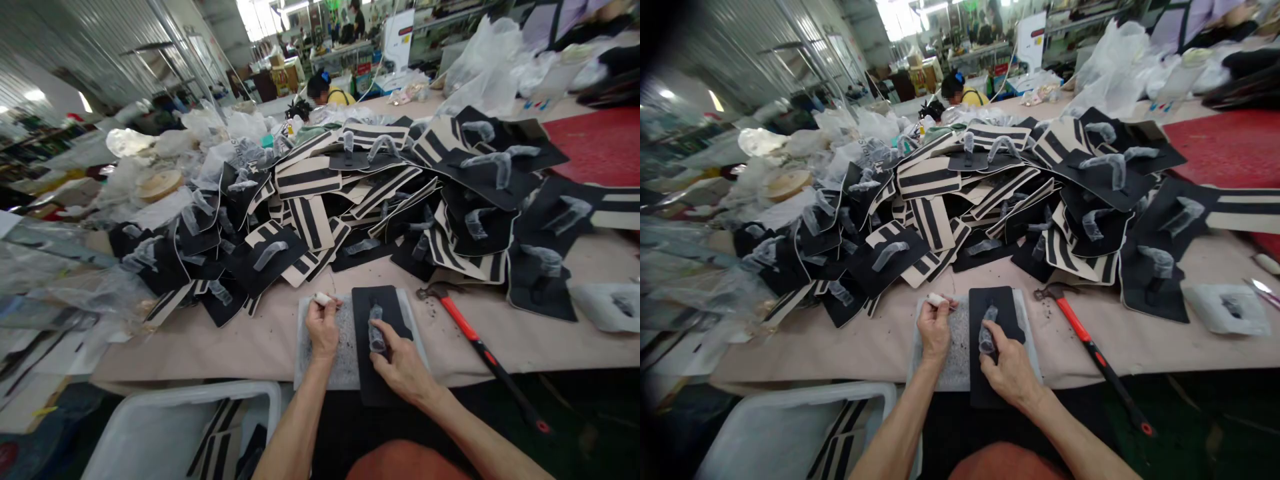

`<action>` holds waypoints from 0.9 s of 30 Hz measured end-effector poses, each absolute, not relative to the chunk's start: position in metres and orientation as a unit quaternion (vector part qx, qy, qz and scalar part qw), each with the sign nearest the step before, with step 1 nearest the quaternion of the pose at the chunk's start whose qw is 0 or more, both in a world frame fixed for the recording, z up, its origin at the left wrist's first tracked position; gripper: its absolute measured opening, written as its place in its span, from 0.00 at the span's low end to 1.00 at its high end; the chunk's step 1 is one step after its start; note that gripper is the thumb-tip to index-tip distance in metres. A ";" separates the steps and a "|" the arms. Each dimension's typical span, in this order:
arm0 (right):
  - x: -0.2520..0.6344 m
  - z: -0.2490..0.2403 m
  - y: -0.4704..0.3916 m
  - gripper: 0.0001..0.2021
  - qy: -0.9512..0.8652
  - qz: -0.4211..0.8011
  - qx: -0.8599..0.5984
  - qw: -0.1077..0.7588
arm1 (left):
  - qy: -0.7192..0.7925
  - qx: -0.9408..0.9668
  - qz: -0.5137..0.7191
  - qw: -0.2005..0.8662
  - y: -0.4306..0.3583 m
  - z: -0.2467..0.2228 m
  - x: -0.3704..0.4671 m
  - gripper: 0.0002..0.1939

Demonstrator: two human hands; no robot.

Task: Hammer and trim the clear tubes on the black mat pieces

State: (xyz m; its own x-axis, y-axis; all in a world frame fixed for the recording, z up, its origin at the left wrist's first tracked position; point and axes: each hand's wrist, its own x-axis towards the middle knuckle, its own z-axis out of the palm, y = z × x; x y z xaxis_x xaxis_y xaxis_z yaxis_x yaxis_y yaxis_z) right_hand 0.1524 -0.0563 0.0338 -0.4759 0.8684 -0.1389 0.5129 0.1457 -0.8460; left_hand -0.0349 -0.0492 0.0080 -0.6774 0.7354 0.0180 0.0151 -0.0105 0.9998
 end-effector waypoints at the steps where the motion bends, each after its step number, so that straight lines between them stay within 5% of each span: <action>1: 0.154 0.034 -0.056 0.27 -0.731 0.457 -0.465 0.199 | 0.633 0.294 0.656 0.287 -0.045 0.014 -0.032 0.14; 9: 0.159 0.043 -0.050 0.26 -0.730 0.470 -0.472 0.156 | 0.550 0.349 0.623 0.432 -0.002 0.018 0.001 0.21; 27: 0.160 0.040 -0.046 0.22 -0.695 0.506 -0.480 0.173 | 0.550 0.374 0.602 0.442 -0.006 -0.001 0.000 0.16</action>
